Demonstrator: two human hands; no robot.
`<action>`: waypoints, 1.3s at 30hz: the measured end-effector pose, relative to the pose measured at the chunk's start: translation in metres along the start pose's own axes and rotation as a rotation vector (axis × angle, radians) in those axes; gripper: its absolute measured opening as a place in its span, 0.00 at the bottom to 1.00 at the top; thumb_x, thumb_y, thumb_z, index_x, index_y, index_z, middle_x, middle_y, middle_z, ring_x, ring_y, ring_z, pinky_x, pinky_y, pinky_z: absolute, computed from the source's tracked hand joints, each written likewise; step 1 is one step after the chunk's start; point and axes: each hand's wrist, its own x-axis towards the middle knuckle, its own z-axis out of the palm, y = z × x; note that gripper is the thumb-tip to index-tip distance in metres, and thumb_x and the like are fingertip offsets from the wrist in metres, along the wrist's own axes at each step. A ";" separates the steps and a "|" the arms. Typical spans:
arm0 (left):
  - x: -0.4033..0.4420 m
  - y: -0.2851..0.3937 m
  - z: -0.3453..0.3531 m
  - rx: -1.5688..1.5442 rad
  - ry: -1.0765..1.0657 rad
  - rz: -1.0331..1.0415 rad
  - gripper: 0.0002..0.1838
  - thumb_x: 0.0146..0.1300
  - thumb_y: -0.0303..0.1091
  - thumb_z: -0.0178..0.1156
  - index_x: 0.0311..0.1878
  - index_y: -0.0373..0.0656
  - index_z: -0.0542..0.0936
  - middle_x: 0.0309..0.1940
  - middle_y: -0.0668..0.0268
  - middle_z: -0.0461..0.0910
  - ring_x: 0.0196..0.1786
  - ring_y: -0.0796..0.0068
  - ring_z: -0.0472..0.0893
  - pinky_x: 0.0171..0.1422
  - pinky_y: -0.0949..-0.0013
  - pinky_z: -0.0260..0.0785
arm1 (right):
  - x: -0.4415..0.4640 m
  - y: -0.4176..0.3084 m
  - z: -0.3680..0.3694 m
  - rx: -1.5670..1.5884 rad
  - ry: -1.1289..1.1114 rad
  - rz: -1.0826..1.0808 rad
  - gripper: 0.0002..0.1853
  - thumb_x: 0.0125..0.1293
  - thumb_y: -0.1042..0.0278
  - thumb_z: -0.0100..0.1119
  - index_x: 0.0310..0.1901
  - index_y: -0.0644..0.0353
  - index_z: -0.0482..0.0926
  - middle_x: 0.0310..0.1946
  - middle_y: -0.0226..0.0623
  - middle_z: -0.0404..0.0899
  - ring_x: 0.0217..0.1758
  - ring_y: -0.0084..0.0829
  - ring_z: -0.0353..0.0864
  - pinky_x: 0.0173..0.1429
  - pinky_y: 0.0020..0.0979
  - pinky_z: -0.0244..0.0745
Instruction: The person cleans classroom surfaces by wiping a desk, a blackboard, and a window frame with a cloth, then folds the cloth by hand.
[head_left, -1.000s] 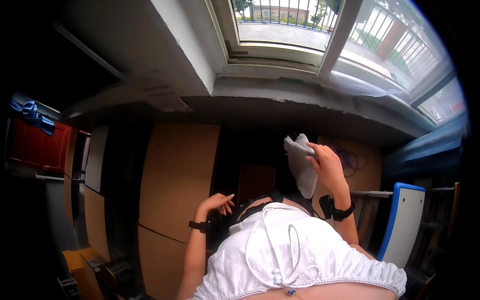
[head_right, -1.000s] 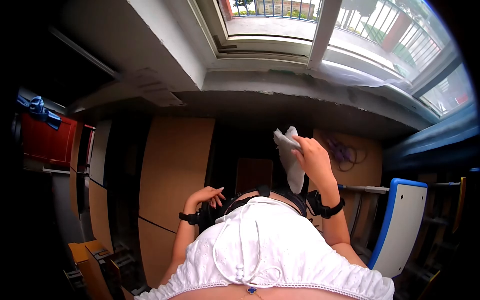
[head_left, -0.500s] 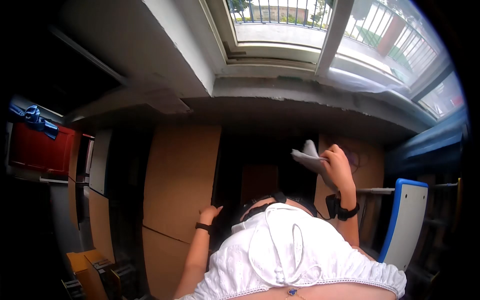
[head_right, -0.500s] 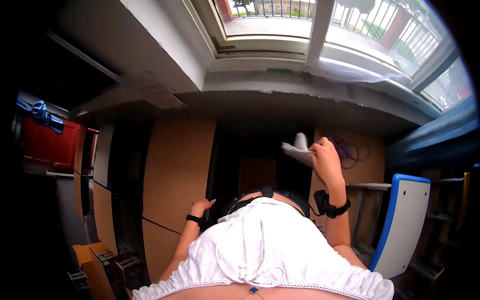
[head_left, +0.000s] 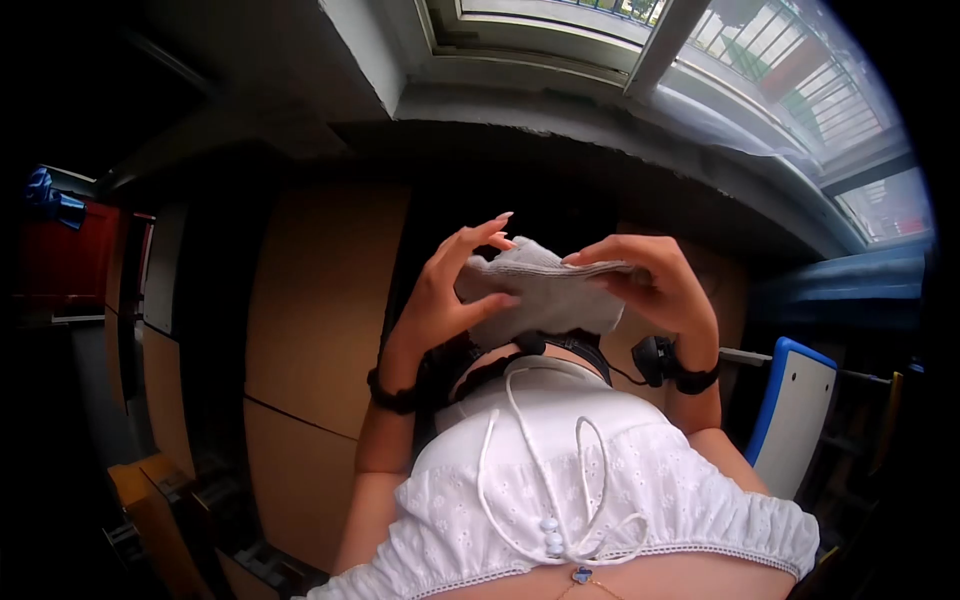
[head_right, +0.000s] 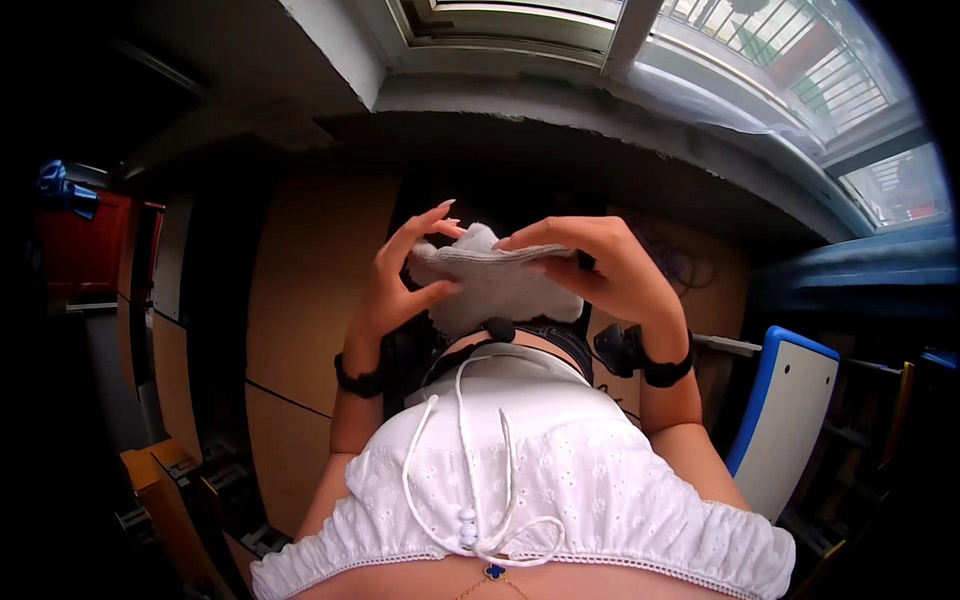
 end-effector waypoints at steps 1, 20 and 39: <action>0.002 -0.001 0.002 -0.021 -0.039 -0.023 0.43 0.46 0.42 0.73 0.67 0.47 0.68 0.50 0.63 0.77 0.56 0.66 0.74 0.64 0.63 0.63 | -0.003 -0.002 -0.003 -0.005 -0.005 -0.020 0.20 0.53 0.87 0.58 0.47 0.61 0.81 0.41 0.40 0.84 0.39 0.34 0.85 0.39 0.27 0.77; 0.032 -0.007 0.031 -0.562 -0.446 0.072 0.38 0.48 0.48 0.70 0.62 0.43 0.71 0.65 0.50 0.65 0.69 0.56 0.65 0.70 0.55 0.56 | -0.033 -0.013 -0.030 0.224 -0.010 -0.183 0.25 0.44 0.93 0.50 0.47 0.67 0.77 0.44 0.45 0.82 0.50 0.40 0.83 0.52 0.33 0.77; 0.017 0.008 0.037 -0.776 -0.569 0.053 0.44 0.58 0.41 0.62 0.74 0.37 0.52 0.75 0.52 0.46 0.77 0.55 0.46 0.77 0.58 0.40 | -0.046 -0.006 -0.017 0.351 0.114 -0.156 0.24 0.45 0.92 0.49 0.48 0.69 0.76 0.42 0.47 0.82 0.50 0.40 0.83 0.54 0.34 0.76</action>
